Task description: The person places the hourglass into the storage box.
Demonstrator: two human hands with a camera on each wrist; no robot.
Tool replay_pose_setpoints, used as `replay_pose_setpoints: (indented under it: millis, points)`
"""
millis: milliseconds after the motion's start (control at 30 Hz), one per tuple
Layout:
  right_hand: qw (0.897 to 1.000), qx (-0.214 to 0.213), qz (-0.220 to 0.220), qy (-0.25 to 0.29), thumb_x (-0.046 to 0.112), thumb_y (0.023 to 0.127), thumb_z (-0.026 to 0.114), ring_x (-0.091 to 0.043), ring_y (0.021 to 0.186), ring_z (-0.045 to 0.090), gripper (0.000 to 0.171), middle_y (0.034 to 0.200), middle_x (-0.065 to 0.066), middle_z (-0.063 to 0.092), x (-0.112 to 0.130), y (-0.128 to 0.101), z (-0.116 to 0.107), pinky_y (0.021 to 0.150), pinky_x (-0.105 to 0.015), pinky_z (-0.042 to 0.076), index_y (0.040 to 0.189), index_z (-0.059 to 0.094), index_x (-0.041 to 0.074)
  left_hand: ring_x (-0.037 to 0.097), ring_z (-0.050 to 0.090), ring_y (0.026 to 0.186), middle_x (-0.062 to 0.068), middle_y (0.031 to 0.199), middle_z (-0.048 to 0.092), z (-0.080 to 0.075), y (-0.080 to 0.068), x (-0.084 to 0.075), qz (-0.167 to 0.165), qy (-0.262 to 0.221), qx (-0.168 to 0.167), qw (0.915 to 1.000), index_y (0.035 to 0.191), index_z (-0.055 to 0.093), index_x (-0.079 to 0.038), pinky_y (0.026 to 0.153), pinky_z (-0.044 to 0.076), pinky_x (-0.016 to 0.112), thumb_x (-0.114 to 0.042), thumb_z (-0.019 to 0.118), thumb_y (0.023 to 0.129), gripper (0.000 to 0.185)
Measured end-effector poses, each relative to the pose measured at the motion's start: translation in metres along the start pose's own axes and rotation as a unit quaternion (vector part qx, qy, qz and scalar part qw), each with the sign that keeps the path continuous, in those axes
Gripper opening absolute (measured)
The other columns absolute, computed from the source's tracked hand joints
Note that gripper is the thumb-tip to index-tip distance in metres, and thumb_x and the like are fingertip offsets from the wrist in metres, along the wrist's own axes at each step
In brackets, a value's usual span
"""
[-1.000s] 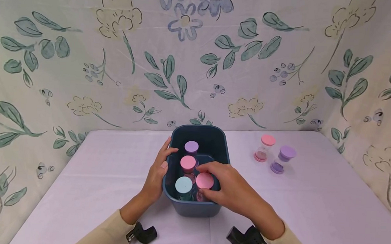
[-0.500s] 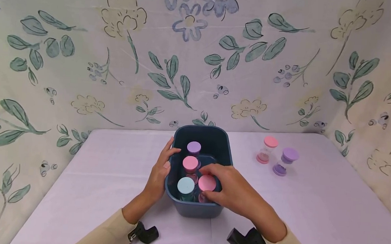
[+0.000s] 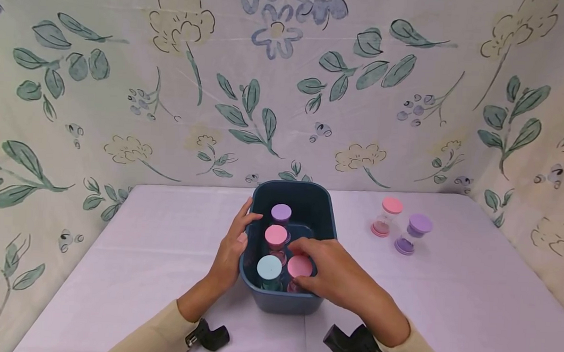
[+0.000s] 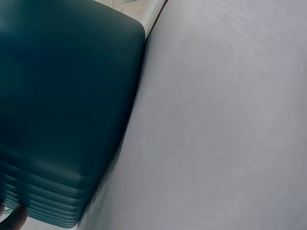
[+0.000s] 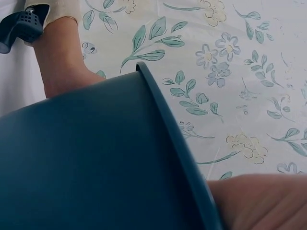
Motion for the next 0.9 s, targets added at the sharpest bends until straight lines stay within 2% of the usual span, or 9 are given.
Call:
replay_pose_setpoints:
  millis: [200,633,900]
  points:
    - [1.0,0.007,0.017,0.003,0.014,0.077,0.08,-0.016,0.098,0.059,0.045,0.112,0.002,0.067,0.0022,0.001,-0.0007,0.085,-0.039,0.054,0.119,0.064,0.014,0.02,0.016,0.147,0.001,0.161,0.014,0.0007,-0.0002,0.0001,-0.003,0.007,0.0,1.0,0.14,0.043,-0.019,0.108,0.027,0.061,-0.031,0.026,0.1,0.045]
    - [1.0,0.017,0.016,-0.011,0.013,0.076,0.081,-0.016,0.095,0.057,0.042,0.106,0.004,0.067,0.0025,0.0029,-0.0005,0.085,-0.039,0.053,0.115,0.066,0.014,0.021,0.016,0.146,0.002,0.161,0.014,0.0007,-0.0011,0.0004,-0.003,0.01,0.0,0.9999,0.14,0.043,-0.021,0.108,0.026,0.061,-0.025,0.028,0.1,0.043]
    - [1.0,0.015,0.017,-0.02,0.015,0.076,0.08,-0.018,0.096,0.057,0.04,0.105,0.004,0.067,0.0019,0.0028,0.0005,0.086,-0.041,0.052,0.114,0.066,0.014,0.021,0.016,0.147,0.001,0.161,0.014,0.0008,-0.0015,-0.0003,-0.003,0.006,0.001,1.0,0.141,0.042,-0.022,0.108,0.025,0.062,-0.027,0.028,0.1,0.043]
Point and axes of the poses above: each hand's wrist, its own y-axis towards the middle knuckle, its own z-axis out of the palm, x = y × z, the point moved 1 cm from there along y, towards the middle knuckle
